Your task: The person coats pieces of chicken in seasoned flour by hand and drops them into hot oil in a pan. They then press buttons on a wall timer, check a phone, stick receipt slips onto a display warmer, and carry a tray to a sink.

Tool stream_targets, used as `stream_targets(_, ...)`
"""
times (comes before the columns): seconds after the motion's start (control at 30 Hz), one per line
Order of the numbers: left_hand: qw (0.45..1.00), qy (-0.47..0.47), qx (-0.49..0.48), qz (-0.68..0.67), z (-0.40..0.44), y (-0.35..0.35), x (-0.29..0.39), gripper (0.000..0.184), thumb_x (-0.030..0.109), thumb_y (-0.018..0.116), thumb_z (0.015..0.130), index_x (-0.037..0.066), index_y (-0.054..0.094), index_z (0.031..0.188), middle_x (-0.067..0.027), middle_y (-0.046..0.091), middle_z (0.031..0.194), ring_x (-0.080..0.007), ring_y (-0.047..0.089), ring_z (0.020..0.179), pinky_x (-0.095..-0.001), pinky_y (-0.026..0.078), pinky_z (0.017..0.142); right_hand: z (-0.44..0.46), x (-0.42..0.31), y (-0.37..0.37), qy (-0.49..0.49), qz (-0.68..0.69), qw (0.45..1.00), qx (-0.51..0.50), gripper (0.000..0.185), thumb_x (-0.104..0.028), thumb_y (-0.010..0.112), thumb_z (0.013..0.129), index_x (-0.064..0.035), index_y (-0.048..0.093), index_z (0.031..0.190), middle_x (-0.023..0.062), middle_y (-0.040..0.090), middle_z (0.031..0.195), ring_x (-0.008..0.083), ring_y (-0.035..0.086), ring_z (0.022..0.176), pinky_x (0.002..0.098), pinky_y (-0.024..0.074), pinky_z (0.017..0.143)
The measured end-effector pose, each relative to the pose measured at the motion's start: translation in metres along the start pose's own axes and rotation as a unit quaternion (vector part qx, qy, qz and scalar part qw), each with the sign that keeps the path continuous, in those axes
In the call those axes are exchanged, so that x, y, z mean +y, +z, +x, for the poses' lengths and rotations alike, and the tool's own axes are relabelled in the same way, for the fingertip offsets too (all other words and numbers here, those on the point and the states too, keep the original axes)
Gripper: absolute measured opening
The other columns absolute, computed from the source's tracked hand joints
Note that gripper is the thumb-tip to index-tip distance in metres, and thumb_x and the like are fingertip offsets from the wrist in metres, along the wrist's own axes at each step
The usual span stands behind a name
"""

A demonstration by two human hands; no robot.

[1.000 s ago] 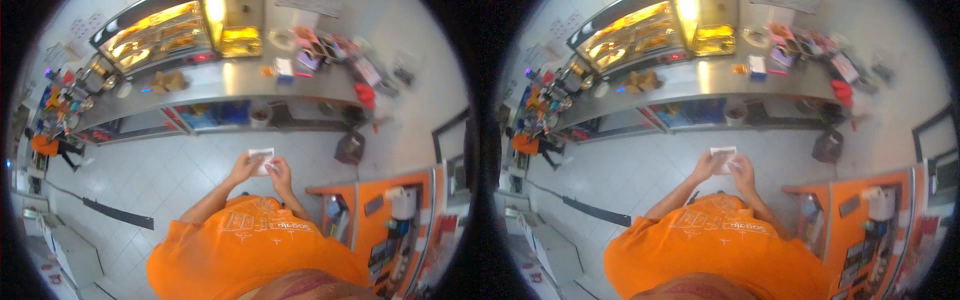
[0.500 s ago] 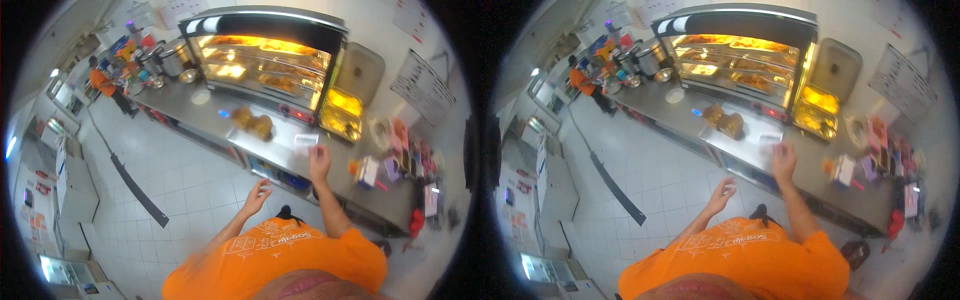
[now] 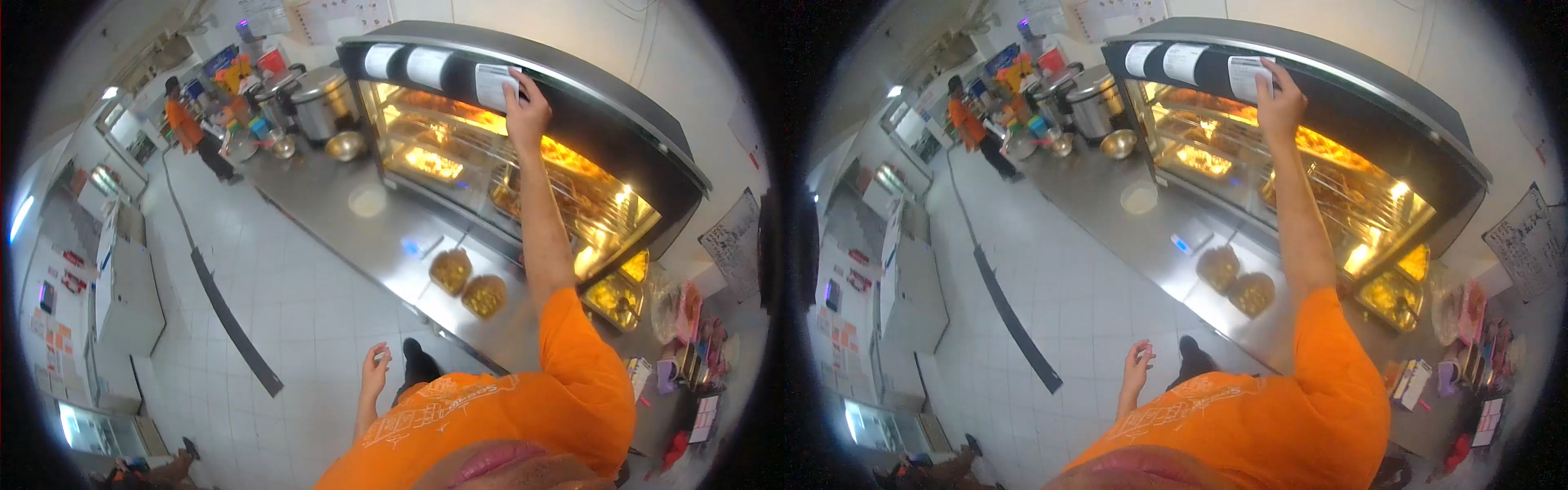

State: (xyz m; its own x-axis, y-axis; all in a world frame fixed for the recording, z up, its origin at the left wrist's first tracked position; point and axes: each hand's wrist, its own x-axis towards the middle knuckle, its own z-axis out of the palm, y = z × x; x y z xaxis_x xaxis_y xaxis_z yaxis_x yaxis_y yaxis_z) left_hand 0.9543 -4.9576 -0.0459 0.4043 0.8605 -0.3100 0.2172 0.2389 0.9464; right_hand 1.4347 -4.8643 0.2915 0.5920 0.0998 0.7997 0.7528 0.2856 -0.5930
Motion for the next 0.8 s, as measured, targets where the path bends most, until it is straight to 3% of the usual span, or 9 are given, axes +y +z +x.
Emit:
stream_targets(0.07,1.000,0.006,-0.020,0.024,0.066,-0.023,0.012,0.035,0.020,0.059,0.090,0.007,0.054,0.122,-0.0057,0.059,0.111,-0.0102,0.057,0.087,-0.0248,0.046,0.069,0.000,-0.004,0.018,0.056,-0.023,0.998,-0.002,0.032,-0.009,0.068,0.082,-0.0068,0.064,0.114,0.0146,0.068,0.100,0.0188,0.067,0.087,0.0300,0.0555,0.076)
stream_targets(0.13,0.991,0.083,-0.078,0.074,0.136,-0.046,0.063,0.035,0.022,0.059,0.090,0.005,0.055,0.121,-0.0077,0.061,0.109,-0.0128,0.058,0.087,-0.0270,0.047,0.071,0.005,-0.004,0.025,0.032,-0.110,0.993,-0.020,0.031,-0.017,0.068,0.081,-0.0068,0.065,0.110,0.0179,0.069,0.095,0.0254,0.070,0.082,0.0314,0.0544,0.069)
stream_targets(0.23,0.943,0.256,-0.099,0.186,0.247,-0.066,0.174,0.036,0.023,0.059,0.090,0.001,0.055,0.119,-0.0110,0.062,0.110,-0.0205,0.059,0.090,-0.0340,0.047,0.081,0.025,-0.023,0.031,0.055,-0.212,0.974,-0.049,0.033,-0.029,0.065,0.083,-0.0089,0.066,0.110,0.0175,0.069,0.095,0.0300,0.069,0.083,0.0367,0.0539,0.074)
stream_targets(0.33,0.863,0.434,-0.073,0.249,0.338,-0.057,0.297,0.034,0.022,0.059,0.090,0.000,0.057,0.115,-0.0153,0.061,0.110,-0.0258,0.057,0.098,-0.0348,0.044,0.088,0.036,-0.059,0.041,0.074,-0.481,0.864,-0.129,0.038,-0.039,0.057,0.086,-0.0132,0.065,0.111,0.0169,0.068,0.094,0.0332,0.066,0.088,0.0423,0.0520,0.080)
stream_targets(0.37,0.836,0.487,-0.084,0.240,0.353,-0.047,0.345,0.033,0.021,0.059,0.089,0.000,0.057,0.114,-0.0153,0.060,0.111,-0.0271,0.057,0.100,-0.0363,0.043,0.089,0.036,-0.074,0.048,0.094,-0.533,0.827,-0.149,0.039,-0.042,0.049,0.088,-0.0166,0.064,0.114,0.0151,0.067,0.095,0.0365,0.064,0.092,0.0469,0.0504,0.081)
stream_targets(0.47,0.760,0.615,-0.058,0.201,0.380,-0.006,0.460,0.028,0.016,0.056,0.088,0.004,0.059,0.113,-0.0164,0.058,0.113,-0.0317,0.052,0.109,-0.0380,0.041,0.092,0.029,-0.086,0.059,0.083,-0.603,0.782,-0.135,0.034,-0.034,0.049,0.087,-0.0192,0.063,0.115,0.0121,0.064,0.105,0.0336,0.062,0.093,0.0479,0.0516,0.075)
stream_targets(0.57,0.659,0.727,-0.020,0.192,0.397,0.035,0.531,0.028,0.018,0.052,0.087,0.010,0.059,0.113,-0.0133,0.057,0.115,-0.0314,0.051,0.110,-0.0408,0.037,0.094,0.020,-0.080,0.068,-0.073,-0.599,0.794,-0.075,0.036,-0.028,0.050,0.083,-0.0186,0.061,0.115,0.0085,0.058,0.113,0.0288,0.056,0.098,0.0467,0.0485,0.079)
stream_targets(0.67,0.640,0.732,-0.056,0.229,0.417,0.068,0.555,0.029,0.022,0.049,0.087,0.014,0.061,0.113,-0.0076,0.056,0.117,-0.0259,0.050,0.111,-0.0407,0.034,0.096,0.021,-0.059,0.069,-0.193,-0.649,0.729,-0.101,0.039,-0.026,0.052,0.079,-0.0158,0.060,0.116,0.0061,0.056,0.117,0.0247,0.049,0.102,0.0437,0.0425,0.086)
stream_targets(0.8,0.625,0.732,-0.011,0.270,0.433,0.077,0.547,0.032,0.024,0.049,0.085,0.018,0.061,0.113,-0.0022,0.056,0.118,-0.0199,0.049,0.113,-0.0441,0.028,0.096,0.019,-0.042,0.085,-0.182,-0.647,0.733,-0.106,0.038,-0.025,0.052,0.079,-0.0118,0.059,0.114,0.0052,0.057,0.115,0.0246,0.050,0.104,0.0432,0.0373,0.090)
